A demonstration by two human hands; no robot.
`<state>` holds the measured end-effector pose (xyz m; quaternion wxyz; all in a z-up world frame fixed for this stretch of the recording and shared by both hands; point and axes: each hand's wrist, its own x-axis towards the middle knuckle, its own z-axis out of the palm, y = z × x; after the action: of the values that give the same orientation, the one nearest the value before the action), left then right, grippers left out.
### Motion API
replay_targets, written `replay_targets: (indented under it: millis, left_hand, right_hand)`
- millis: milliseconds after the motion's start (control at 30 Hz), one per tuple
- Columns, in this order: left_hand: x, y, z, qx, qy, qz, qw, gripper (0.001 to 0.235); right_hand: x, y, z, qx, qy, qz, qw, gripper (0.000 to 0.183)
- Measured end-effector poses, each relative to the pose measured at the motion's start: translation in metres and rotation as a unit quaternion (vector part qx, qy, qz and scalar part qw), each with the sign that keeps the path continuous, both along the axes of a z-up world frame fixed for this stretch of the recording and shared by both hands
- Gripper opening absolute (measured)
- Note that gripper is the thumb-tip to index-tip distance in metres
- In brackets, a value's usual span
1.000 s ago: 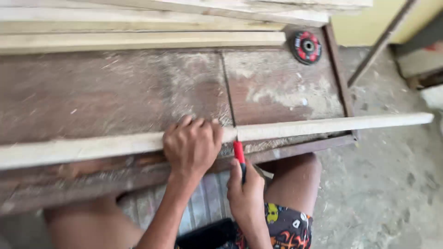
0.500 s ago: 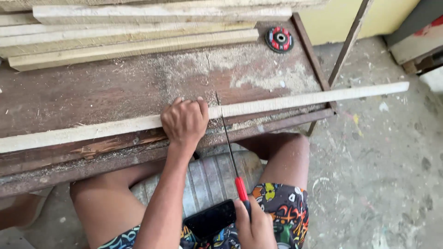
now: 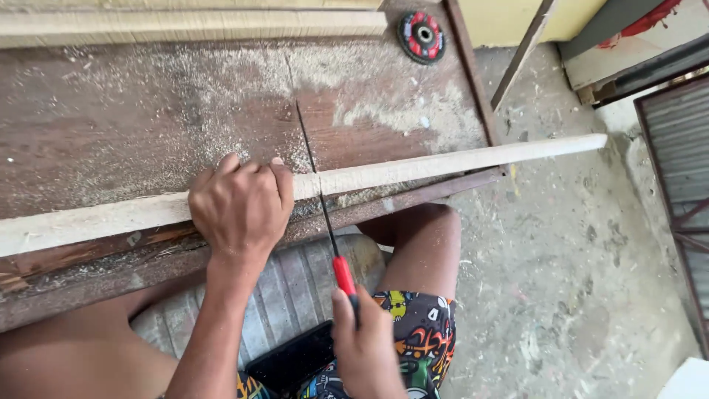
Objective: Sawing a thin wooden strip into two pieces using a hand saw on a workbench.
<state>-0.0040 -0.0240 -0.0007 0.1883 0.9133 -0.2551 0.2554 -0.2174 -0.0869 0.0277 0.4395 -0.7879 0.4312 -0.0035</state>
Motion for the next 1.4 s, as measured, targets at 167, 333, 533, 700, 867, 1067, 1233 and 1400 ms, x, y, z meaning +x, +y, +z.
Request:
replay_targets:
  millis: [167,333,533,700,867,1067,1233,1400]
  left_hand:
    - [0.014,-0.001,0.001,-0.016,-0.01,0.028,0.999,0.048]
    - [0.002,0.002,0.008,-0.017,-0.023,0.018,0.999,0.04]
    - [-0.001,-0.001,0.019,-0.029,-0.064,0.025,0.997,0.044]
    - [-0.012,-0.001,0.018,-0.035,-0.064,0.019,0.997,0.045]
    - [-0.007,-0.004,0.012,0.004,0.007,0.041,0.999,0.057]
    - [-0.003,-0.008,0.009,0.054,0.103,0.058,0.992,0.063]
    - [0.005,-0.009,0.015,0.053,0.117,0.071,0.989,0.061]
    - [0.015,-0.007,0.022,-0.025,-0.001,0.021,0.999,0.049]
  right_hand:
    - [0.02,-0.001,-0.022,-0.066,-0.047,0.037,0.996,0.034]
    - [0.031,-0.008,-0.007,-0.006,-0.031,-0.008,0.999,0.036]
    - [0.071,-0.021,0.005,-0.076,-0.067,0.075,0.992,0.042]
    - [0.052,-0.019,0.007,-0.032,-0.037,0.066,0.997,0.044]
    - [0.047,-0.019,0.005,0.029,-0.116,0.062,0.991,0.04]
    - [0.042,-0.02,0.004,-0.049,-0.089,0.112,0.988,0.043]
    - [0.049,-0.021,0.013,-0.028,-0.074,0.104,0.991,0.041]
    - [0.067,-0.021,-0.019,0.099,-0.258,0.006,0.961,0.033]
